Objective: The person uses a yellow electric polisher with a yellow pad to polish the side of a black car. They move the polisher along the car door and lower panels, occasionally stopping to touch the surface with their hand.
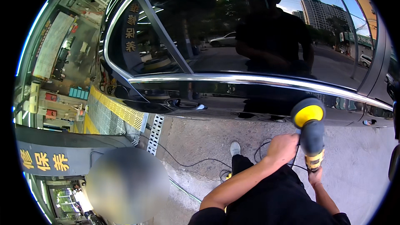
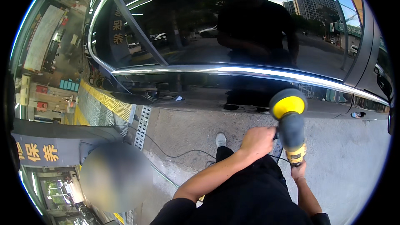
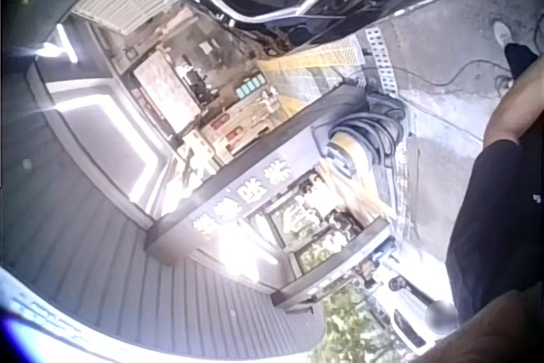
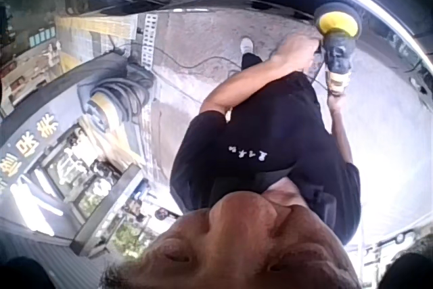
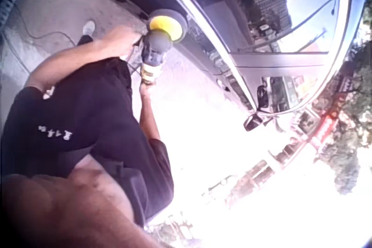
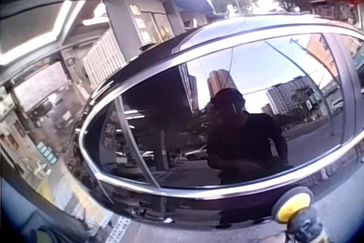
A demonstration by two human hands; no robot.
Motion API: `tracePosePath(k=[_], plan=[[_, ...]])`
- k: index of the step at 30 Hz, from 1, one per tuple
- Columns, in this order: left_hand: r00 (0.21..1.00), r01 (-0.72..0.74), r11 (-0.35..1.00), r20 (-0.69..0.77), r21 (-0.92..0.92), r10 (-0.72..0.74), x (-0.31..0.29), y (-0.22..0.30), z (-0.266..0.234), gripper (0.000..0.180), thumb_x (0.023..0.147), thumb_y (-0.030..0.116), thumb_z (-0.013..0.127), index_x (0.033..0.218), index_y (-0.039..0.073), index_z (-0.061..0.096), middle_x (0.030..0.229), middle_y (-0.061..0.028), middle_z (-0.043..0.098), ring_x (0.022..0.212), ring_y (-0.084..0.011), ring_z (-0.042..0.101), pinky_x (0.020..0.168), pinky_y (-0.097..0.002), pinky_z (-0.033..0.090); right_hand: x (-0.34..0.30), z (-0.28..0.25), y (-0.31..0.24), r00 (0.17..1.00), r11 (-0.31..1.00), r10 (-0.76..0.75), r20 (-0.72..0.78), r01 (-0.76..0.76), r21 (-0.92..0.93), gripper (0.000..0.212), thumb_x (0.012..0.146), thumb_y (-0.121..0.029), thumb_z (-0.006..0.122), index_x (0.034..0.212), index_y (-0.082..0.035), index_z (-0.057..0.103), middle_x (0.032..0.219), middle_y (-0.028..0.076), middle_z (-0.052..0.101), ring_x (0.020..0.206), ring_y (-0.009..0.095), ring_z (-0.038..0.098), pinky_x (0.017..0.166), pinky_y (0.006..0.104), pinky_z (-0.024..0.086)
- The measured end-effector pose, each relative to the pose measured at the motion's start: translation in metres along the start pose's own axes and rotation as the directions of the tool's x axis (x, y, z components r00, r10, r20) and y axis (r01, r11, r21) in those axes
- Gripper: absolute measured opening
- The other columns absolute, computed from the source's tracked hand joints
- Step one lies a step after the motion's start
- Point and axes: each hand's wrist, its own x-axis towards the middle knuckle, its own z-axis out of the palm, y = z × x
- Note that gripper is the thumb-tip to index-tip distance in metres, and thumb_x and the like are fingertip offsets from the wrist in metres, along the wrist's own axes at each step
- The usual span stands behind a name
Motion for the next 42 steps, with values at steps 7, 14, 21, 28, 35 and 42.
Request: tracePosePath(k=[7, 14, 21, 28, 35, 42], plan=[[0.903, 0.372, 0.927, -0.21, -0.054, -0.375, -0.112, -0.091, -0.067, 0.021, 0.083, 0.018, 0.074, 0.101, 0.008, 0.072, 0.091, -0.0203, 0.075, 0.087, -0.0439, 0.073, 0.076, -0.0544, 0.057, 0.022, 0.089, -0.068, 0.969, 0.938, -0.102, 0.226, 0.169, -0.303, 0.019, 0.081, -0.006, 0.075, 0.099, -0.003, 0.073, 0.093, 0.017, 0.076, 0.089, 0.03, 0.074, 0.082, 0.0424, 0.056], [0.706, 0.501, 0.843, -0.471, -0.195, -0.529, -0.198, -0.235, -0.133, 0.015, 0.077, 0.013, 0.078, 0.088, 0.006, 0.071, 0.086, -0.0205, 0.075, 0.083, -0.0443, 0.073, 0.071, -0.0485, 0.058, 0.032, 0.228, -0.174, 0.866, 0.726, -0.326, 0.378, 0.486, -0.486, 0.024, 0.071, -0.008, 0.074, 0.094, -0.004, 0.067, 0.091, 0.023, 0.071, 0.089, 0.049, 0.068, 0.08, 0.0547, 0.055], [0.575, 0.442, 0.806, -0.564, -0.394, -0.592, -0.266, -0.375, -0.21, 0.006, 0.078, 0.0, 0.071, 0.083, 0.003, 0.075, 0.082, -0.0031, 0.079, 0.078, -0.0095, 0.069, 0.072, -0.0355, 0.057, 0.002, 0.344, -0.269, 0.787, 0.664, -0.443, 0.43, 0.61, -0.433, 0.023, 0.071, -0.009, 0.078, 0.089, -0.005, 0.065, 0.087, 0.019, 0.07, 0.084, 0.044, 0.069, 0.077, 0.0529, 0.055], [0.702, 0.251, 0.874, -0.543, -0.417, -0.461, -0.192, -0.306, -0.204, 0.013, 0.08, 0.006, 0.081, 0.093, 0.006, 0.081, 0.088, -0.0065, 0.082, 0.082, -0.0175, 0.077, 0.078, -0.0362, 0.06, 0.01, 0.294, -0.232, 0.826, 0.656, -0.443, 0.349, 0.564, -0.501, 0.031, 0.07, -0.008, 0.075, 0.097, -0.005, 0.06, 0.09, 0.02, 0.069, 0.086, 0.045, 0.067, 0.079, 0.0543, 0.053], [0.916, 0.191, 0.968, -0.324, -0.163, -0.235, -0.114, -0.203, 0.016, 0.017, 0.074, 0.021, 0.079, 0.081, 0.008, 0.072, 0.079, -0.0188, 0.073, 0.076, -0.043, 0.073, 0.066, -0.052, 0.058, 0.023, 0.087, -0.052, 0.931, 0.727, -0.339, 0.134, 0.35, -0.591, 0.02, 0.077, -0.004, 0.07, 0.09, -0.004, 0.055, 0.085, 0.023, 0.061, 0.086, 0.051, 0.059, 0.075, 0.0548, 0.048], [0.874, 0.227, 0.939, -0.372, -0.256, -0.313, -0.111, -0.16, -0.013, 0.016, 0.077, 0.021, 0.077, 0.084, 0.007, 0.072, 0.084, -0.0201, 0.074, 0.08, -0.0443, 0.072, 0.069, -0.0511, 0.058, 0.025, 0.066, -0.093, 0.946, 0.763, -0.303, 0.114, 0.312, -0.566, 0.017, 0.076, -0.003, 0.07, 0.086, -0.003, 0.057, 0.085, 0.025, 0.065, 0.087, 0.052, 0.061, 0.075, 0.0523, 0.05]])
